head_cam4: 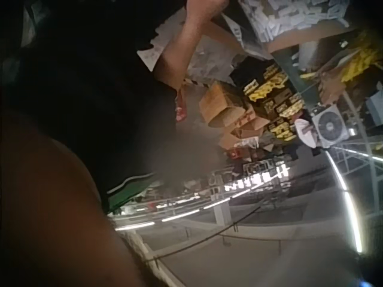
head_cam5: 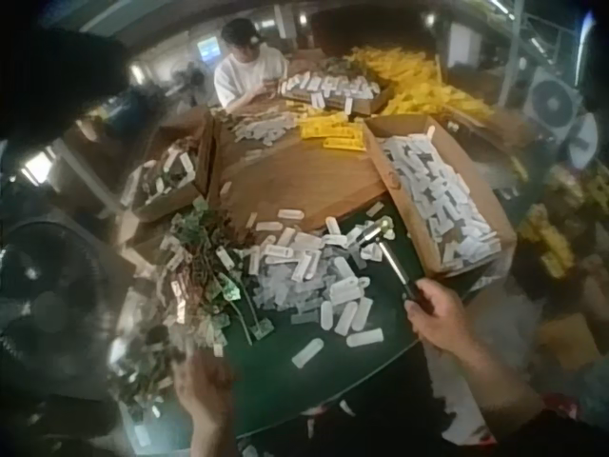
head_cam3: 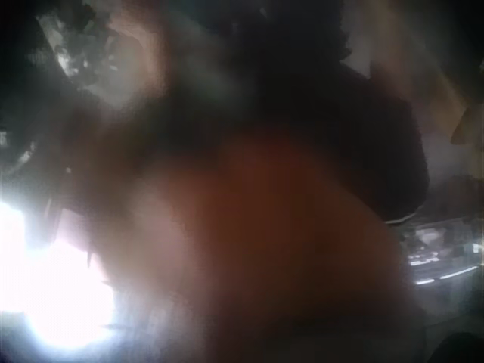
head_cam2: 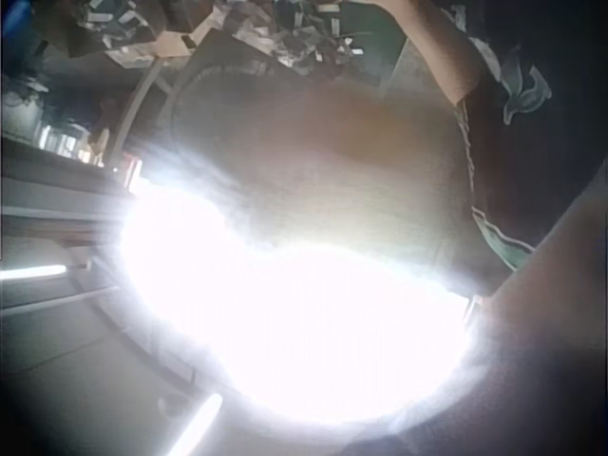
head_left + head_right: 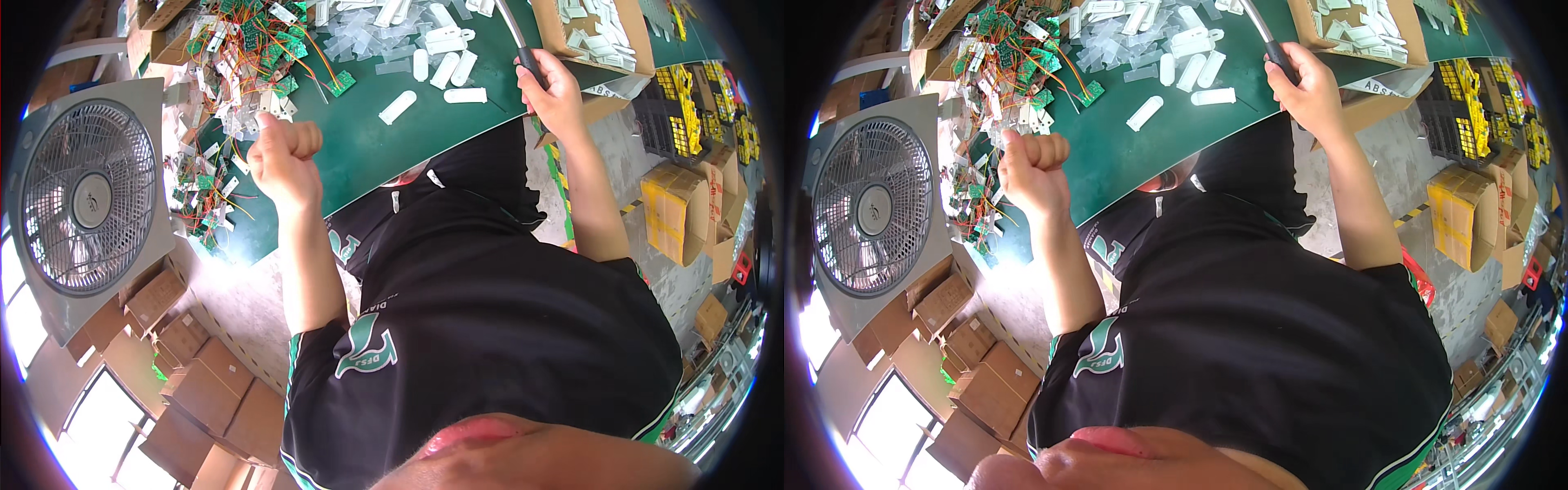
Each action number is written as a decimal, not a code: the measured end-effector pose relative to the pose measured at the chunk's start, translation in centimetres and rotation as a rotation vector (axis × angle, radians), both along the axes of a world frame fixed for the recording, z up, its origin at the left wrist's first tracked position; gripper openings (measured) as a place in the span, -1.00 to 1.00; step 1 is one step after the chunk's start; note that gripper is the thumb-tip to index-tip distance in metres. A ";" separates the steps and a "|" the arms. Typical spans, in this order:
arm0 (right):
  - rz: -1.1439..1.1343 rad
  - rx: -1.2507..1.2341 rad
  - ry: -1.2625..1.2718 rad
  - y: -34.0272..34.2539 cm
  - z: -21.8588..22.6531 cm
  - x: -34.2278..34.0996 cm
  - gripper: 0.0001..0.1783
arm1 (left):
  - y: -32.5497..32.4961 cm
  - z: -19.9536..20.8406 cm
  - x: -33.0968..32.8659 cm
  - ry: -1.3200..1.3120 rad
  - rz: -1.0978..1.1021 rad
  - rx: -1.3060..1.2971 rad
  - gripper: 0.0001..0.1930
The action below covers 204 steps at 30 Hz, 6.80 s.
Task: The person assembles LED light modules and plastic covers by tapping them together with a hammer.
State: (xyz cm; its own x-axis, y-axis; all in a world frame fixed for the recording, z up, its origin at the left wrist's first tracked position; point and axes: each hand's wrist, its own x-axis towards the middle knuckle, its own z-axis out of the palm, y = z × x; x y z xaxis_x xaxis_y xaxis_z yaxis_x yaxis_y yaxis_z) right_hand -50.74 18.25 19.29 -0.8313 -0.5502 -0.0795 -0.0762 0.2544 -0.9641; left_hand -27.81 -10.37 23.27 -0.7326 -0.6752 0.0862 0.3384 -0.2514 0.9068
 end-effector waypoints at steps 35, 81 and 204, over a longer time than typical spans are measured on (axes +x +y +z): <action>-0.012 0.000 -0.006 0.1 0.1 0.0 -0.77 | -0.2 -2.1 -2.9 -0.766 0.265 -1.118 -0.71; 0.459 -0.199 -0.431 -7.0 8.5 9.7 -0.82 | 6.2 5.3 2.2 -0.450 -0.496 -0.139 -0.78; 0.458 0.522 0.061 -12.2 6.2 5.9 -0.61 | 3.4 -1.9 2.0 -0.644 -0.295 -1.730 -0.55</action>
